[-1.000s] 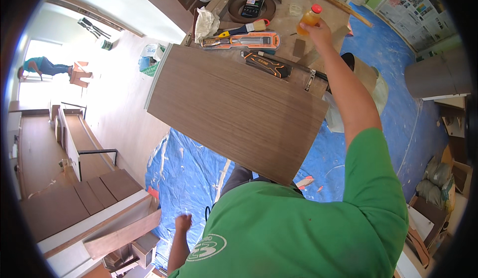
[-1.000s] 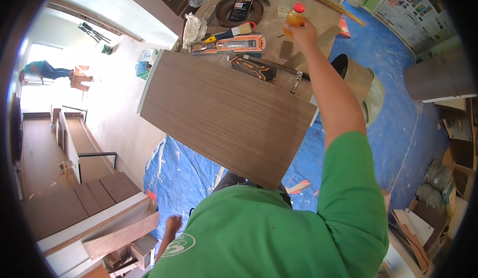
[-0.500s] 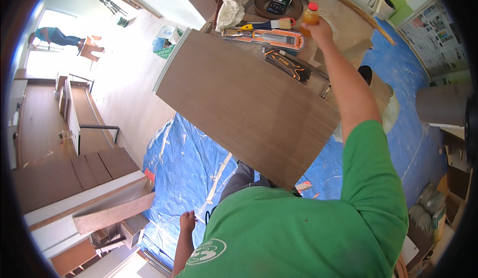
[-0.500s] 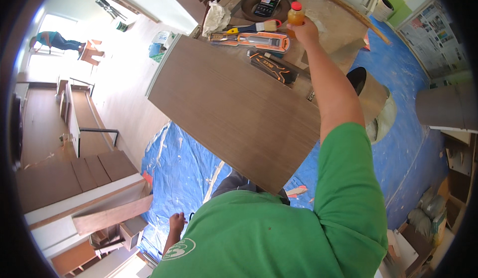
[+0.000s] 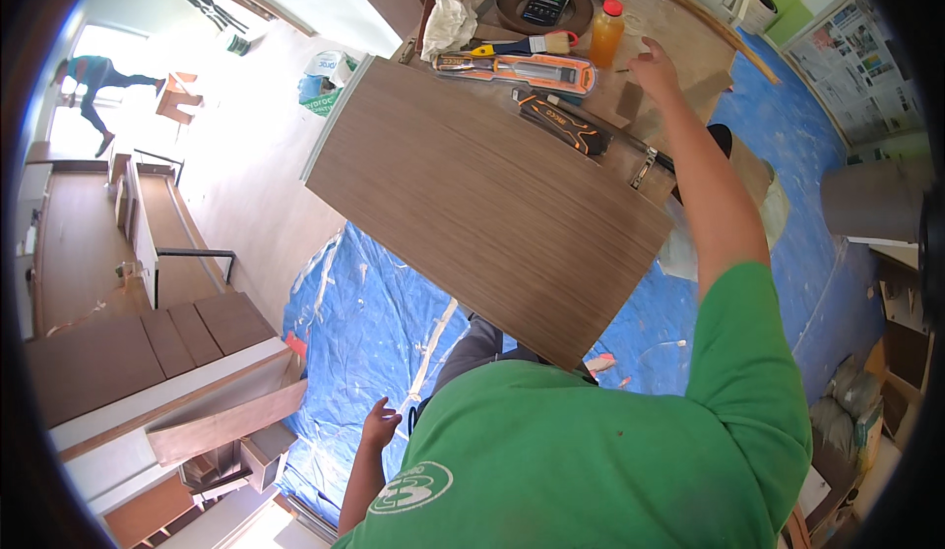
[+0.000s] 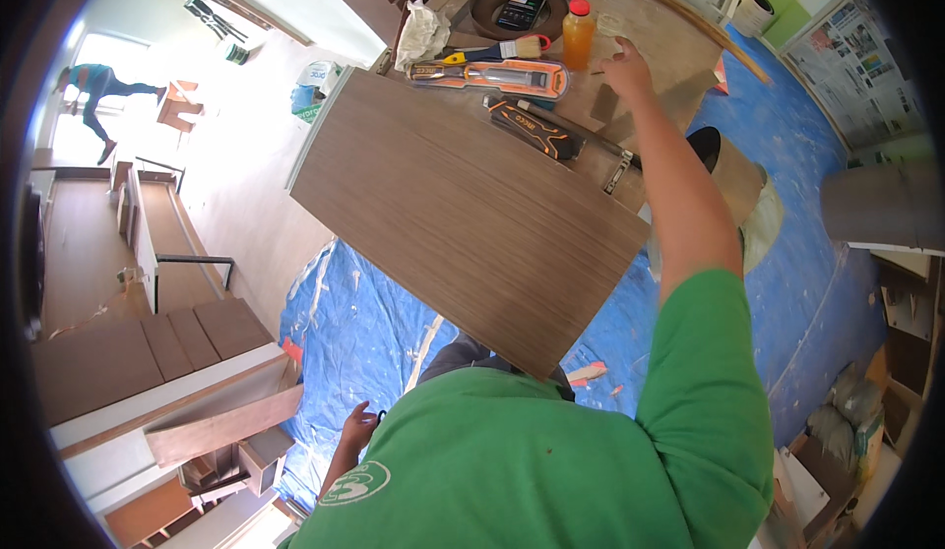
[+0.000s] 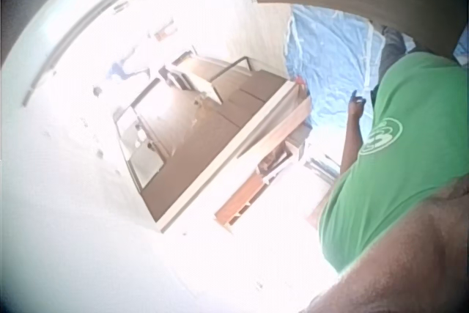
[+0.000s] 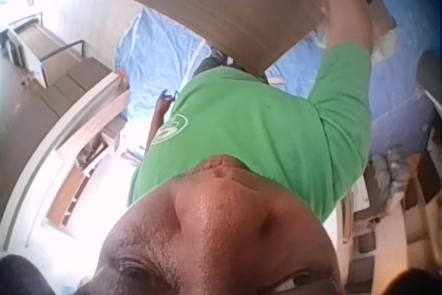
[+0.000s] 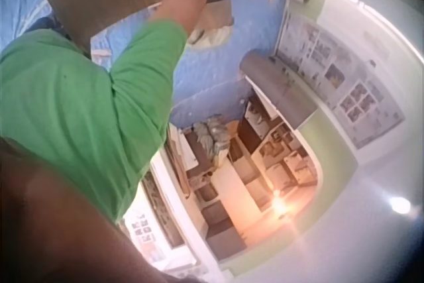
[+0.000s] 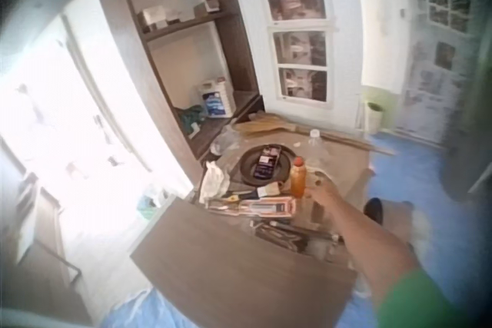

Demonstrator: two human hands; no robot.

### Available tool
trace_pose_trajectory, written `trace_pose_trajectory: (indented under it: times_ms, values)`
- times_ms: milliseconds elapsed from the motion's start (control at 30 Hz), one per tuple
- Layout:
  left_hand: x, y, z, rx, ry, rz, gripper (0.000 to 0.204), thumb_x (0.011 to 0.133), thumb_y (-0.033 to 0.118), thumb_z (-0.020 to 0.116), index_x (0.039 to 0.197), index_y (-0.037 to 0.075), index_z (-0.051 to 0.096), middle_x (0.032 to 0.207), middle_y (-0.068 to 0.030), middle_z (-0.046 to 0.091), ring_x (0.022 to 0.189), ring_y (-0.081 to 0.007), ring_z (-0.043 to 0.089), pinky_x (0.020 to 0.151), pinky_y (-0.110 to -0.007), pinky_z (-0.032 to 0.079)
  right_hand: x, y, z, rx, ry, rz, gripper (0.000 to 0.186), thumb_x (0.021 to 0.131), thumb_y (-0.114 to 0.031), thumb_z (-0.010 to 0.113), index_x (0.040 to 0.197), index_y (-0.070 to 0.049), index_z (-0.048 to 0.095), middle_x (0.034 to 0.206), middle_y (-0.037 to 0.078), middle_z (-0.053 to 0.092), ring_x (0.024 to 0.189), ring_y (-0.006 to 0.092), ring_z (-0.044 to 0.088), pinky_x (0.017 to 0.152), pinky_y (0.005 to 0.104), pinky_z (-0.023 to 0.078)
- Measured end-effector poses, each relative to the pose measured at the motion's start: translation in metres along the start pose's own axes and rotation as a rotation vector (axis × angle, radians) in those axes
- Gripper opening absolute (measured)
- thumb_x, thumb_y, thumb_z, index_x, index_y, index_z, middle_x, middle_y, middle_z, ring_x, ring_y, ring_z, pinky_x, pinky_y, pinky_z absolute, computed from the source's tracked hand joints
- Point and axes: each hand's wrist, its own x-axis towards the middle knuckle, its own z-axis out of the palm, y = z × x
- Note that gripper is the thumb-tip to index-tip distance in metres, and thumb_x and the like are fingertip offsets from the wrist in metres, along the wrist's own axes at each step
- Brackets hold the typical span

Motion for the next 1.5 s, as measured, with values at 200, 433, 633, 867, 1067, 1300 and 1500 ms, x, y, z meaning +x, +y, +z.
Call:
trace_pose_trajectory:
  times_ms: [200,433,633,867,1067,1300,1500]
  values:
    - [0.008,0.017,-0.009,0.105,-0.027,0.035,0.057,0.087,0.015,0.064,0.142,0.002,0.056,0.099,-0.0155,0.077,0.095,-0.0247,0.075,0.089,-0.036,0.056,-0.048,-0.010,-0.064,-0.458,-0.346,0.019,0.027,0.092,-0.026,0.072,0.109,-0.007,0.068,0.080,0.006,0.066,0.073,0.0157,0.063,0.073,0.0353,0.053]
    - [0.023,0.092,-0.021,0.205,0.064,0.147,0.048,0.091,0.036,0.073,0.129,0.007,0.066,0.071,-0.0149,0.070,0.062,-0.0264,0.069,0.063,-0.040,0.054,-0.109,0.050,-0.081,-0.623,-0.538,-0.377,0.031,0.085,-0.028,0.075,0.105,-0.004,0.071,0.094,0.020,0.069,0.093,0.0398,0.068,0.081,0.0478,0.052]
    - [0.023,0.153,-0.020,0.279,0.182,0.440,0.039,0.096,0.031,0.071,0.125,0.005,0.068,0.093,-0.0140,0.074,0.090,-0.0271,0.072,0.081,-0.038,0.056,-0.107,0.048,-0.066,-0.573,-0.606,-0.267,0.029,0.084,-0.022,0.075,0.103,-0.003,0.066,0.092,0.019,0.068,0.090,0.0383,0.066,0.079,0.0451,0.051]
    - [0.029,0.238,-0.046,0.291,0.181,0.606,0.039,0.097,0.028,0.066,0.128,0.005,0.066,0.123,-0.0176,0.069,0.116,-0.0360,0.065,0.099,-0.044,0.051,-0.105,0.050,-0.071,-0.488,-0.497,-0.217,0.024,0.087,-0.015,0.072,0.100,-0.002,0.057,0.092,0.020,0.066,0.088,0.0386,0.065,0.078,0.0437,0.050]
    - [0.068,0.254,-0.090,0.365,0.290,0.754,0.044,0.096,0.025,0.066,0.135,0.005,0.062,0.141,-0.0175,0.060,0.128,-0.0392,0.058,0.107,-0.045,0.047,-0.165,0.028,-0.111,-0.524,-0.070,-0.244,0.018,0.093,-0.015,0.067,0.109,-0.007,0.061,0.099,0.019,0.068,0.093,0.0395,0.065,0.081,0.0432,0.050]
    - [0.152,0.313,-0.176,0.441,0.416,1.108,0.044,0.093,0.023,0.070,0.132,0.005,0.063,0.144,-0.0154,0.058,0.131,-0.0387,0.054,0.113,-0.047,0.042,-0.282,0.039,-0.178,-0.176,0.411,0.138,0.019,0.098,-0.018,0.066,0.098,0.000,0.059,0.086,0.008,0.063,0.068,0.0195,0.058,0.064,0.0369,0.049]
    - [0.198,0.411,-0.192,0.632,0.215,1.546,0.058,0.088,0.037,0.076,0.137,0.010,0.061,0.155,-0.0129,0.048,0.147,-0.0348,0.038,0.122,-0.053,0.028,-0.491,-0.006,-0.171,0.171,0.906,0.601,0.025,0.098,-0.021,0.068,0.083,-0.008,0.054,0.063,0.003,0.048,0.047,0.0122,0.040,0.043,0.0298,0.036]
